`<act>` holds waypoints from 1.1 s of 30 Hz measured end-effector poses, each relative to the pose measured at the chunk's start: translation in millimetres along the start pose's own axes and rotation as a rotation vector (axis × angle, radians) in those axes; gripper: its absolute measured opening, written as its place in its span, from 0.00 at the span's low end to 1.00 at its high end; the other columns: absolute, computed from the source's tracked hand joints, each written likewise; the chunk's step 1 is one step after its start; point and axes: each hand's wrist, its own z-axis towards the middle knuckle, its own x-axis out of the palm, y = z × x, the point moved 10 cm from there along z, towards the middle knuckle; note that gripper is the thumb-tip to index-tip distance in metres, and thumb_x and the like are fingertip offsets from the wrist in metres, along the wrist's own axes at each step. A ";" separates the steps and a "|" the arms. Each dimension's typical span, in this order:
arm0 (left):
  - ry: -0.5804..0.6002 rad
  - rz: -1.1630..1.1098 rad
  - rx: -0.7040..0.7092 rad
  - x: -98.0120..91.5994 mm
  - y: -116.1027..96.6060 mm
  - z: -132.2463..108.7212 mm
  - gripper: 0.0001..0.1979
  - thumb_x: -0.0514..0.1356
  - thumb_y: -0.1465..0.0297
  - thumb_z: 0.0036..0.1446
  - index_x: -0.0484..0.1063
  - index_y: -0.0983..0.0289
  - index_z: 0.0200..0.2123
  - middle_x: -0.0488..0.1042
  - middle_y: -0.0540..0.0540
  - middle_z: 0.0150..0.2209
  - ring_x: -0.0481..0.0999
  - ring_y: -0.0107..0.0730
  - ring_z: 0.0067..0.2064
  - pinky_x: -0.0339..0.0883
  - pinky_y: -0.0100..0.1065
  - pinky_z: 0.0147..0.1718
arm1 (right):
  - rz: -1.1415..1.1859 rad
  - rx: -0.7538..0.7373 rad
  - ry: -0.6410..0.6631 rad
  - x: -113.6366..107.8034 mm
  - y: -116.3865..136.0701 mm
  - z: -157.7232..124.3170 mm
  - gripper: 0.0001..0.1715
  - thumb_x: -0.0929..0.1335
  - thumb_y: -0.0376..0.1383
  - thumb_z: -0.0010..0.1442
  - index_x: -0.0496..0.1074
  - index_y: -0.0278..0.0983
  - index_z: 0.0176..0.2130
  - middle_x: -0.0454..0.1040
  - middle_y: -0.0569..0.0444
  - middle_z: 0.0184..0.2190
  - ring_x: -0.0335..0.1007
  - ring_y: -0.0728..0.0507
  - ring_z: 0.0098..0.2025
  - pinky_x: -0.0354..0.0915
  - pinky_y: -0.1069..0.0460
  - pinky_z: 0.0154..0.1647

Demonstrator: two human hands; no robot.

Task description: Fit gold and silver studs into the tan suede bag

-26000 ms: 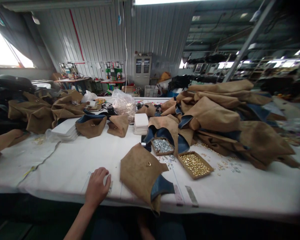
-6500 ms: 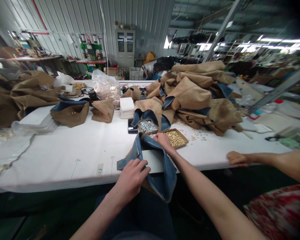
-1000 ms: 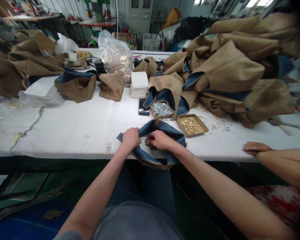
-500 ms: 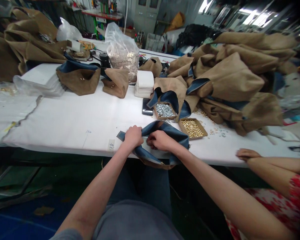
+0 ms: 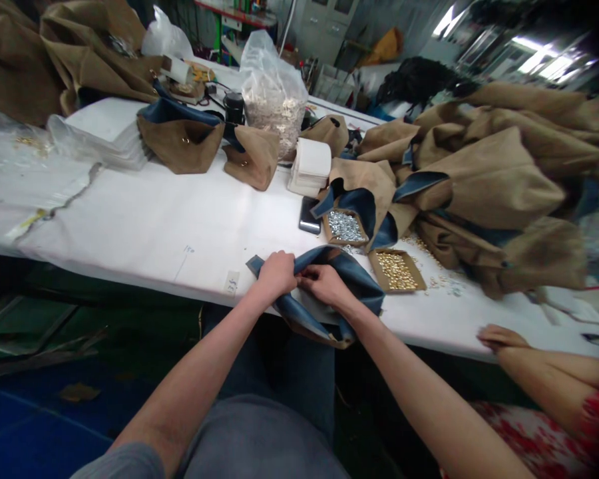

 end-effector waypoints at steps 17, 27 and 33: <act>0.011 -0.225 0.125 -11.2 12.7 -9.8 0.11 0.72 0.71 0.59 0.84 0.63 0.46 0.85 0.61 0.49 0.85 0.49 0.49 0.78 0.38 0.46 | 0.059 0.092 0.000 8.3 -12.4 11.2 0.18 0.79 0.42 0.61 0.89 0.31 0.46 0.87 0.47 0.43 0.82 0.35 0.44 0.75 0.48 0.46; -0.090 -0.294 0.190 -20.3 2.1 -21.5 0.20 0.61 0.51 0.80 0.82 0.54 0.61 0.85 0.55 0.60 0.83 0.44 0.62 0.74 0.37 0.63 | -0.340 0.113 -0.326 -14.1 12.9 -12.8 0.07 0.79 0.30 0.67 0.83 0.36 0.35 0.85 0.49 0.35 0.81 0.38 0.39 0.62 0.49 0.38; -0.213 -0.204 -0.057 -25.8 -1.1 -25.0 0.21 0.49 0.63 0.82 0.82 0.61 0.58 0.87 0.65 0.53 0.87 0.54 0.55 0.76 0.44 0.54 | -0.452 0.227 -0.458 -28.6 25.2 -30.3 0.16 0.88 0.36 0.59 0.82 0.39 0.35 0.84 0.53 0.39 0.81 0.40 0.41 0.63 0.50 0.39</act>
